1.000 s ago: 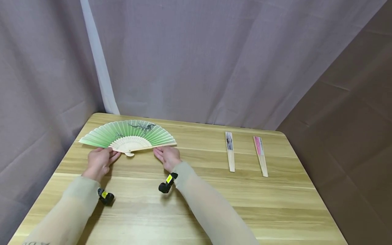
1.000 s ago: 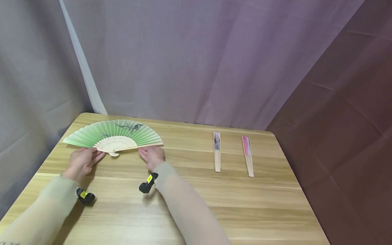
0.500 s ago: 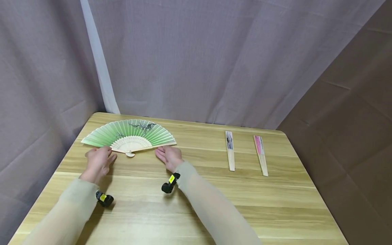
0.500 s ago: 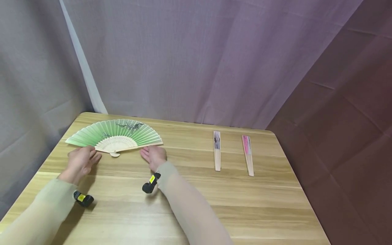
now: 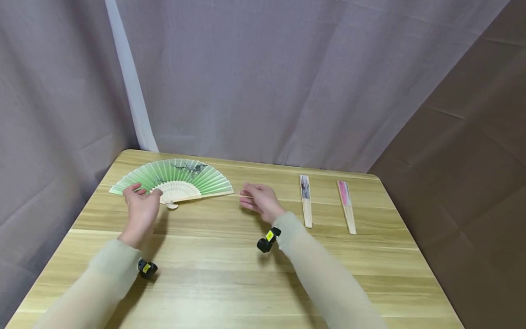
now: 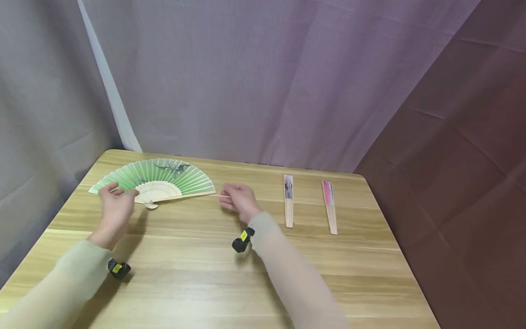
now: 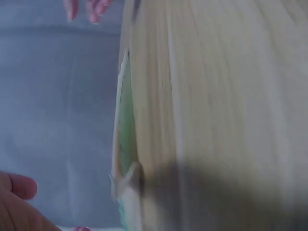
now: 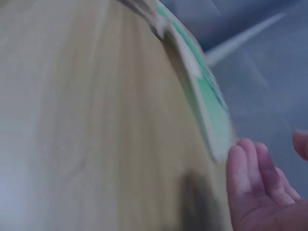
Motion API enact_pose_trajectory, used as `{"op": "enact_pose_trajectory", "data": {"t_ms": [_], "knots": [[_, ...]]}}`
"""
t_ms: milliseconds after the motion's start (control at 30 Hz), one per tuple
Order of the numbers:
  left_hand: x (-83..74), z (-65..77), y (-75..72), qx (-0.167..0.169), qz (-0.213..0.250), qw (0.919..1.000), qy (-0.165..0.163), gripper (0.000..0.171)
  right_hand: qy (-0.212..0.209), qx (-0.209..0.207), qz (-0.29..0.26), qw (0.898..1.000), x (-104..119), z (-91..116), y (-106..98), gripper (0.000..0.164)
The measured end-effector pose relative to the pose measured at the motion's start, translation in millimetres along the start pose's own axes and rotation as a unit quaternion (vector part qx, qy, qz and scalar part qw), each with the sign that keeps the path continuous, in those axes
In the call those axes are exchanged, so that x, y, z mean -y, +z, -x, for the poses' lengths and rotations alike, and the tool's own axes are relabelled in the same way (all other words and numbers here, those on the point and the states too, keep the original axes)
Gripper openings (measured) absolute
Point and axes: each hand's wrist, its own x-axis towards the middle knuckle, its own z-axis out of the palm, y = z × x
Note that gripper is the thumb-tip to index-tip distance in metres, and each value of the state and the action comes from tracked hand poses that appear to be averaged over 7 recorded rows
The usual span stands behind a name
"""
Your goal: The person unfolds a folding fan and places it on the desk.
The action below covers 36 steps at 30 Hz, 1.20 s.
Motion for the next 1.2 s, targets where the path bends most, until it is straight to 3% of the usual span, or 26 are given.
{"op": "enact_pose_trajectory", "data": {"t_ms": [133, 233, 367, 533, 700, 900, 1100, 1200], "knots": [[-3.3, 11.3, 25.5, 0.062, -0.053, 0.9925, 0.091, 0.062, -0.007, -0.019, 0.032, 0.999, 18.8, 5.4, -34.9, 0.052], [-2.9, 20.6, 46.1, 0.123, -0.097, 0.9785, 0.135, 0.064, -0.009, -0.025, 0.059, 0.998, 28.5, 9.3, -59.3, 0.059], [-3.5, 35.2, 75.1, 0.185, -0.147, 0.9569, 0.169, 0.068, -0.024, -0.034, 0.113, 0.993, 37.4, 16.8, -92.8, 0.064], [-2.4, 54.0, 112.0, 0.244, -0.193, 0.9333, 0.179, 0.076, -0.038, -0.076, 0.173, 0.981, 41.9, 25.6, -134.2, 0.061], [1.4, 69.4, 142.7, 0.279, -0.25, 0.9077, 0.188, 0.08, -0.033, -0.124, 0.207, 0.97, 40.1, 26.1, -161.3, 0.059], [-0.6, 88.6, 171.7, 0.313, -0.276, 0.8871, 0.198, 0.079, -0.035, -0.152, 0.226, 0.962, 36.3, 21.0, -175.7, 0.059], [1.7, 113.3, 207.4, 0.346, -0.302, 0.8625, 0.213, 0.079, -0.027, -0.159, 0.224, 0.961, 34.2, 22.1, -185.1, 0.058], [3.0, 125.7, 223.3, 0.353, -0.306, 0.8552, 0.224, 0.076, -0.023, -0.153, 0.22, 0.963, 33.6, 22.2, -187.0, 0.059]]}}
